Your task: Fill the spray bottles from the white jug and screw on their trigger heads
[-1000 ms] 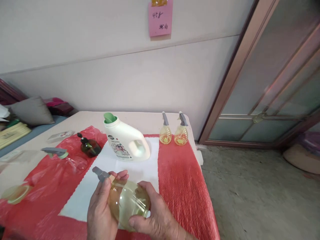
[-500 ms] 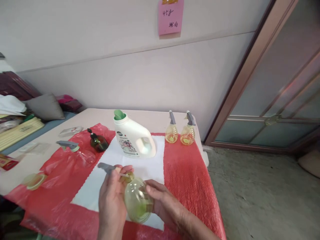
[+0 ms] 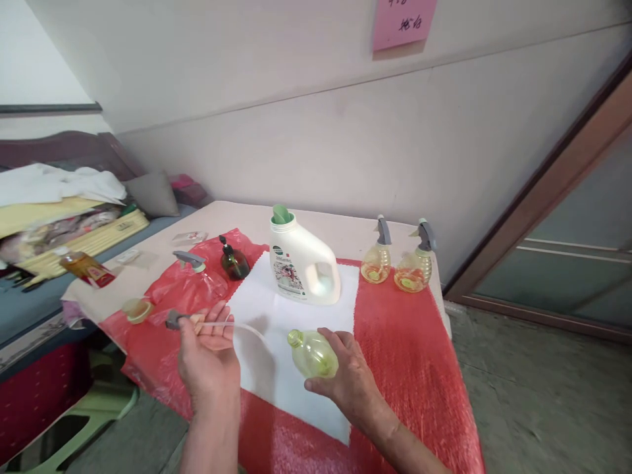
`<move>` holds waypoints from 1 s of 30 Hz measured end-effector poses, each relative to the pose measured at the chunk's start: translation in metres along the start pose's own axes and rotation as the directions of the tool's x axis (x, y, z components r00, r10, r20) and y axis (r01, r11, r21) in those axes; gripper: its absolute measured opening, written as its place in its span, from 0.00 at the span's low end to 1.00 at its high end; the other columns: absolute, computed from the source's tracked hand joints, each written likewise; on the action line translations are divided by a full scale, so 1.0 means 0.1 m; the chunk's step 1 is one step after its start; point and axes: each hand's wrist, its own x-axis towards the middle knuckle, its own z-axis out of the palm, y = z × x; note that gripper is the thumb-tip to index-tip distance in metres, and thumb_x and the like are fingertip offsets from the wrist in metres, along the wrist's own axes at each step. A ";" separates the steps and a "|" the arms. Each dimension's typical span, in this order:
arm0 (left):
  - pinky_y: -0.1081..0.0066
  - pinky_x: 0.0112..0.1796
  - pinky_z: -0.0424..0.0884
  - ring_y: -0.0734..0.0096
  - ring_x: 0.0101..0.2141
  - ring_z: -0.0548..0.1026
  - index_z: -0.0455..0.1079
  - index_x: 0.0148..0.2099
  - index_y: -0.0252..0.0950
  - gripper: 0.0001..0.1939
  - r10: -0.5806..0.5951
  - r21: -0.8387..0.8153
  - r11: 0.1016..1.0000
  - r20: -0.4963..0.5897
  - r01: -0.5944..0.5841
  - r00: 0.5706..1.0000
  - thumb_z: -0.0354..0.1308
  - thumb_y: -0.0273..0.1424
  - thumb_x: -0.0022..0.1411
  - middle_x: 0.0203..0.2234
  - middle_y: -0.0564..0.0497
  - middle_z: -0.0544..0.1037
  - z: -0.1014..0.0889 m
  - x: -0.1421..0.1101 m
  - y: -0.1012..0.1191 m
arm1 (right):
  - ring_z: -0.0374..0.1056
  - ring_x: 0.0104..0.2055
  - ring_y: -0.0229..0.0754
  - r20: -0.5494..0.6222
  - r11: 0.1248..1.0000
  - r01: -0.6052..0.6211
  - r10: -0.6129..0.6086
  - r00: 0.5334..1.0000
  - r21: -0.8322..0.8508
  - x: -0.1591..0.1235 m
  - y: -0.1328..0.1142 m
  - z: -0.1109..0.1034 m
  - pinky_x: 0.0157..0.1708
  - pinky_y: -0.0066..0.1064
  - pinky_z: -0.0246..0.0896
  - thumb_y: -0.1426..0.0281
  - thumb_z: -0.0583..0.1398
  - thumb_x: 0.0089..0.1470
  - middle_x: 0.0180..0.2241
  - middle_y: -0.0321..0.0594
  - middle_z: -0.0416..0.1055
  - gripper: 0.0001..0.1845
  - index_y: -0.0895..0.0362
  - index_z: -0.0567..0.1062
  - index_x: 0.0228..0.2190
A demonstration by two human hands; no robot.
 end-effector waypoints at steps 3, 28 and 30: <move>0.64 0.46 0.68 0.64 0.41 0.76 0.66 0.37 0.37 0.18 -0.029 -0.019 0.999 -0.062 0.028 0.998 0.52 0.48 0.63 0.36 0.46 0.77 -0.03 0.09 0.05 | 0.59 0.55 0.52 -0.006 1.000 0.000 0.000 1.000 0.009 0.03 0.05 0.08 0.58 0.44 0.54 0.68 0.72 0.37 0.54 0.44 0.61 0.44 0.53 0.66 0.57; 0.69 0.39 0.70 0.67 0.36 0.76 0.70 0.40 0.33 0.16 -0.299 -0.113 0.949 -0.036 0.293 0.954 0.58 0.43 0.60 0.38 0.41 0.78 0.03 0.09 0.04 | 0.64 0.57 0.51 -0.277 0.951 0.259 -0.206 0.939 0.169 1.54 -0.71 0.02 0.57 0.41 0.59 0.44 0.52 0.56 0.54 0.53 0.68 0.42 0.63 0.62 0.60; 0.69 0.39 0.70 0.68 0.35 0.76 0.69 0.39 0.33 0.16 -0.304 -0.125 0.946 -0.033 0.298 0.952 0.59 0.42 0.60 0.37 0.41 0.78 0.01 0.11 0.05 | 0.62 0.57 0.53 -0.334 0.947 0.283 -0.221 0.916 0.149 1.56 -0.81 -0.06 0.59 0.43 0.56 0.44 0.53 0.55 0.52 0.52 0.70 0.42 0.64 0.63 0.59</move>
